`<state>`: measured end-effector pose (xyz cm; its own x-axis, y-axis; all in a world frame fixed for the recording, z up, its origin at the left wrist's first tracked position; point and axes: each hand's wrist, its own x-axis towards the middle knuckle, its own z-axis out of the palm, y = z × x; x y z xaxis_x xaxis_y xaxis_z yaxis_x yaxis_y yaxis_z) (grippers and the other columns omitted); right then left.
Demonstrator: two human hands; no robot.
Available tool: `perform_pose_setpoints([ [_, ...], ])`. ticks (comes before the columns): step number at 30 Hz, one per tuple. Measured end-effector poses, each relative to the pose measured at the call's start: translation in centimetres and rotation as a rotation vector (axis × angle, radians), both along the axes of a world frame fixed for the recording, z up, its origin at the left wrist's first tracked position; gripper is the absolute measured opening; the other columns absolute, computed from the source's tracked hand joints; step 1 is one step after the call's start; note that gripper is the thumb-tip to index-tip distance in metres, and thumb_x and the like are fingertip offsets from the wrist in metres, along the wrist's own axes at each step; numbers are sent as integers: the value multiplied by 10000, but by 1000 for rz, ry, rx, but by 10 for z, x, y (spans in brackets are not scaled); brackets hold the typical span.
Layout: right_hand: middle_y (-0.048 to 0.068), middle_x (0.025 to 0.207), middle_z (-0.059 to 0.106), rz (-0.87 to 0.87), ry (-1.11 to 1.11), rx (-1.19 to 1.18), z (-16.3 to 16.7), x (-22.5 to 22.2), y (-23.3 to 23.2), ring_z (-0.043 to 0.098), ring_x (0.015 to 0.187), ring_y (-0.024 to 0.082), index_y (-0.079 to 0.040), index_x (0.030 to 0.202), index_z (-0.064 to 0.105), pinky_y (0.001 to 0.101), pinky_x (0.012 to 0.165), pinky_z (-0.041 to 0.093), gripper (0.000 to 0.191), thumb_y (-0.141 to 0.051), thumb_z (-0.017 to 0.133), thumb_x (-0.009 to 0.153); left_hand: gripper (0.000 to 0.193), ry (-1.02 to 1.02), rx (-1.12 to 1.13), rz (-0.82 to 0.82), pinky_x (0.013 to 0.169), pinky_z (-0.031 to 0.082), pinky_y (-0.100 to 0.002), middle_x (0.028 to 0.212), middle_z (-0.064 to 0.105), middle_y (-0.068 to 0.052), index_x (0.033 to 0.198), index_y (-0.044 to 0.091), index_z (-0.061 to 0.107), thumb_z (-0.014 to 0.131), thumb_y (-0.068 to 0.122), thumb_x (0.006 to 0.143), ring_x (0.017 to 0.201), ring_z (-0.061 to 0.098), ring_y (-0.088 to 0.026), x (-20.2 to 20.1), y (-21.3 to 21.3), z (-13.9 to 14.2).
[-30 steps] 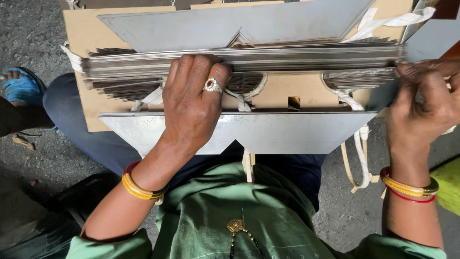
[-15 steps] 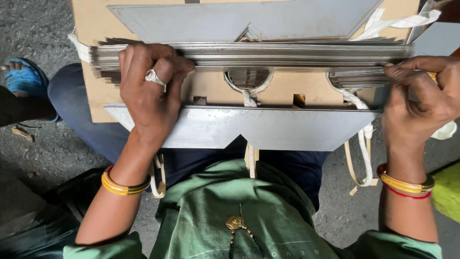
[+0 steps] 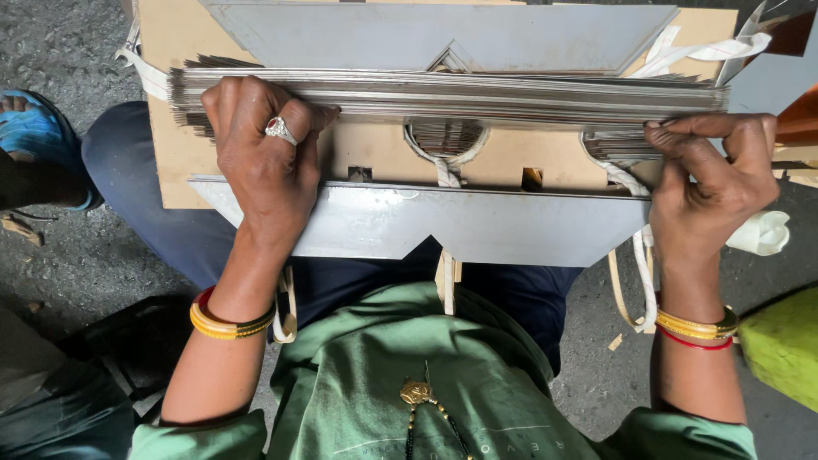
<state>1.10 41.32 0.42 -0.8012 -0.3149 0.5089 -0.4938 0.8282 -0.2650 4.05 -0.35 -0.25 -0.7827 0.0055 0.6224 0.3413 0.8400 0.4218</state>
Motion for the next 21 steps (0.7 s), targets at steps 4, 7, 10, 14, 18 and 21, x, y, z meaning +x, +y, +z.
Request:
perform_pose_setpoints([
  [4,51,1008,663,-7,6,30,1,0,-2,561,985,200,-35,1041,810,301,839,441,266,142,708,870,207,-5,-44,-8,939,336,-395,914,445,-59,916,72,671,858,14,849,915,468,-249,1,-3,-1],
  [7,50,987,657,-7,22,80,3,-1,-3,547,970,203,-36,1021,798,307,821,435,245,137,718,866,208,27,-114,-5,1034,325,-445,947,496,-79,957,71,695,795,-17,796,1009,503,-275,4,-3,-1],
  [10,55,954,660,-10,36,150,6,0,-2,527,943,218,-29,980,788,323,799,430,229,145,730,842,186,34,-239,46,1032,317,-411,1005,557,-32,936,101,674,729,-42,831,1017,517,-244,4,-1,-5],
  [14,52,935,632,0,26,160,6,0,-2,518,925,216,-36,1000,797,325,783,423,230,133,729,860,137,64,-344,91,1049,337,-430,950,519,-19,975,114,666,696,-10,924,993,539,-224,5,1,-9],
  [18,36,947,605,14,41,188,15,0,-9,529,946,200,-60,1066,809,315,816,436,272,102,698,878,97,86,-401,81,1079,355,-473,950,546,-29,1011,97,672,681,20,954,1010,542,-226,6,4,-3],
  [21,31,1037,651,35,50,319,38,6,-23,550,975,199,-72,1065,794,341,869,468,167,36,749,945,85,34,-447,124,1093,359,-482,1036,567,-64,1055,77,653,674,41,980,1126,563,-248,12,11,8],
])
